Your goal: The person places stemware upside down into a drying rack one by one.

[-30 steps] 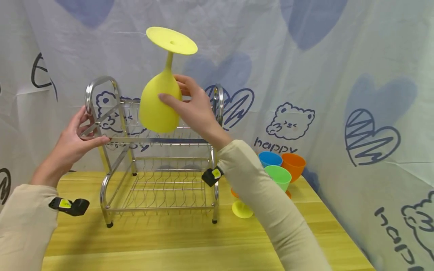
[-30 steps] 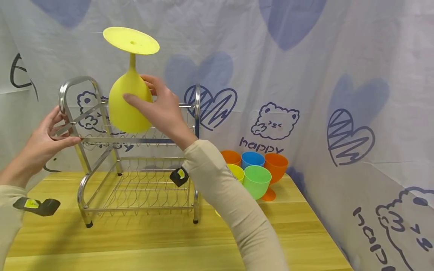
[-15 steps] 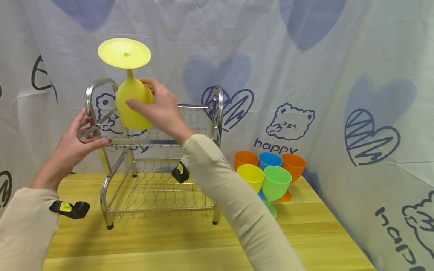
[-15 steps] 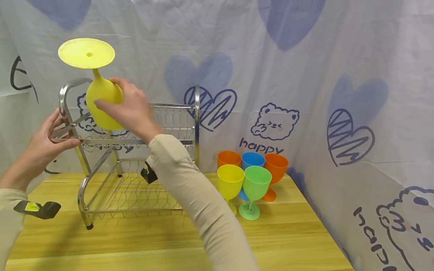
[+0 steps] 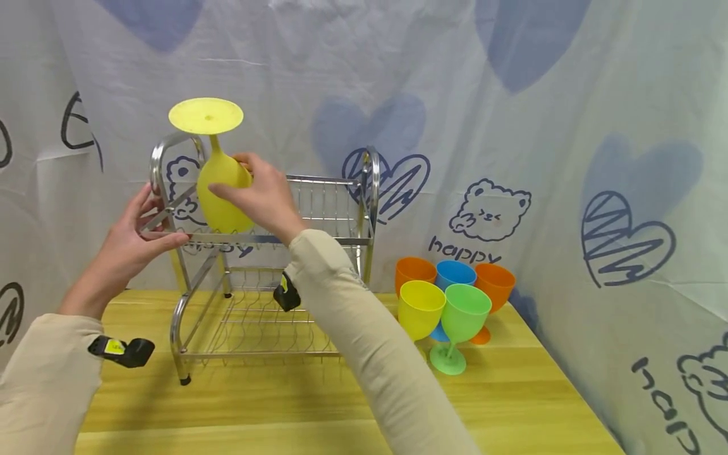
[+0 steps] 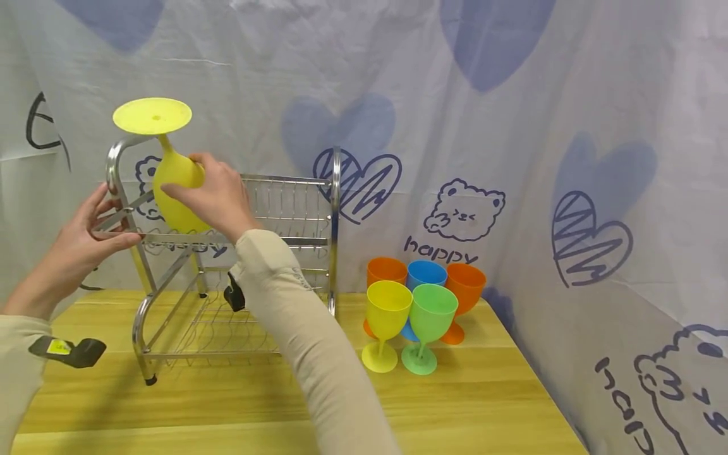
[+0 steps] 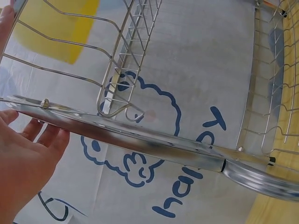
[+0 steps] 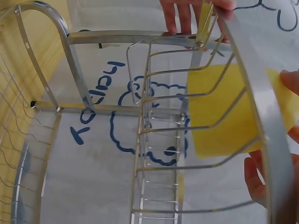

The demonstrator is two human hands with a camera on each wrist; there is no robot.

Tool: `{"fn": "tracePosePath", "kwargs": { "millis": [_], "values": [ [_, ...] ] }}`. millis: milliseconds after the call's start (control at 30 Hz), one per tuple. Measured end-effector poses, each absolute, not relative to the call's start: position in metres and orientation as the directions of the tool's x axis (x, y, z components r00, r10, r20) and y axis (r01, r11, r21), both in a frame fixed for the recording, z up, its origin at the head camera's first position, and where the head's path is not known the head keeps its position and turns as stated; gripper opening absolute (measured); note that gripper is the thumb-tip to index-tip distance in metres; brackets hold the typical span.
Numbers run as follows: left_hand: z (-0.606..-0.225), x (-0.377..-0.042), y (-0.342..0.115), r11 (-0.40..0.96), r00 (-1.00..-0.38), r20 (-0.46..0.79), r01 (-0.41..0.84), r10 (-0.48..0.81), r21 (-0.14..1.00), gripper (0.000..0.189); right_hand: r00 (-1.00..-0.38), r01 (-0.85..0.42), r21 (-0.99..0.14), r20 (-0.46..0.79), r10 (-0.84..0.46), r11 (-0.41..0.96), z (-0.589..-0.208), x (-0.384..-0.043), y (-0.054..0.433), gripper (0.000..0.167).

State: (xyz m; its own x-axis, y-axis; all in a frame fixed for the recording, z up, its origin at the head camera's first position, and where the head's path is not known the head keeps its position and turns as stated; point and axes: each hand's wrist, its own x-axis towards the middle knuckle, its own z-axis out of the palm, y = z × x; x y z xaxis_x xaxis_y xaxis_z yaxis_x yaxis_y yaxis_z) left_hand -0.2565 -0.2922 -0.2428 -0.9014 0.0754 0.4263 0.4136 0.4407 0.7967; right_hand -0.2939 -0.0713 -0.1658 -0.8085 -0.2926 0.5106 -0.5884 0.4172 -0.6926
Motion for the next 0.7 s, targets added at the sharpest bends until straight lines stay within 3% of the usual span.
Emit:
{"fn": "tracePosePath", "kwargs": {
  "millis": [700],
  "values": [
    [-0.244, -0.257, -0.291, 0.456, -0.895, 0.44, 0.422, 0.074, 0.783, 0.09, -0.921, -0.385, -0.672, 0.328, -0.212, 0.633, -0.167, -0.308, -0.098, 0.058]
  ]
}}
